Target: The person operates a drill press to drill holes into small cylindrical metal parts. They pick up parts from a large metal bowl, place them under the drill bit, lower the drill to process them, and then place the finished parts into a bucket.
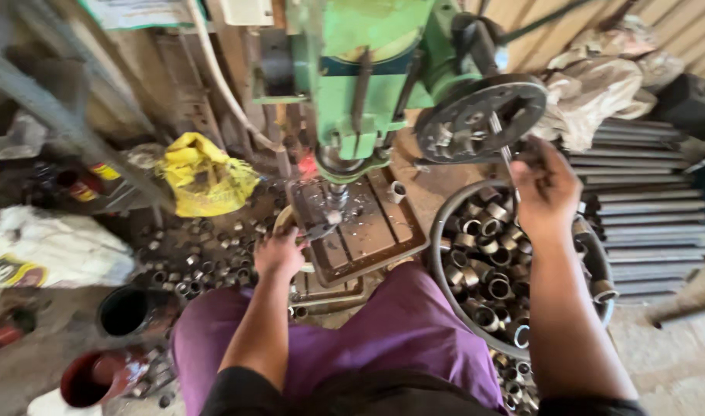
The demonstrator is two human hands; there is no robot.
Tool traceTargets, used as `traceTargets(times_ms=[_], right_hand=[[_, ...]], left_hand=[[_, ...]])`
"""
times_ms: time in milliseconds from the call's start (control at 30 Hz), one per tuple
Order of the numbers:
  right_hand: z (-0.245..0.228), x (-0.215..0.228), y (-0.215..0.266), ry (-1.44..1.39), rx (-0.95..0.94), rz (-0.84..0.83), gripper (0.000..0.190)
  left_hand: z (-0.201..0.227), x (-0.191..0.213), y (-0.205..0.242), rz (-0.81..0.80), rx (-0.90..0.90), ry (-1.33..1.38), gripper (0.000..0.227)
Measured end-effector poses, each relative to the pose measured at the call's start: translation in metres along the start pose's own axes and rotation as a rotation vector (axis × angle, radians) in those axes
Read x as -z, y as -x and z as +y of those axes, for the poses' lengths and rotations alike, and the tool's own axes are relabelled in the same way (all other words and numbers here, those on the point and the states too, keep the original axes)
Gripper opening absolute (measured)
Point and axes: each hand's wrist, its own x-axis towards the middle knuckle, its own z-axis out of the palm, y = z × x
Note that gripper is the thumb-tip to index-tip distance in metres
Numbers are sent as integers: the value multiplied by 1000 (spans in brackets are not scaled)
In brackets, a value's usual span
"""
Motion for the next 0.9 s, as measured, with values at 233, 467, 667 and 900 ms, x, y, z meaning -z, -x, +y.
traceTargets(times_ms=[233, 467, 667, 900], right_hand=[[-63, 36, 28, 124, 202, 58, 76], [-84, 37, 29, 22, 142, -53, 94], [14, 85, 49, -28, 69, 199, 64], [158, 90, 62, 616, -271, 171, 23]], left_hand=[[-3, -4, -2, -61, 61, -40, 34], [-10, -21, -2, 64, 20, -98, 36], [-32, -21, -1, -214, 148, 28, 34], [-76, -2, 24, -181, 190, -146, 28]])
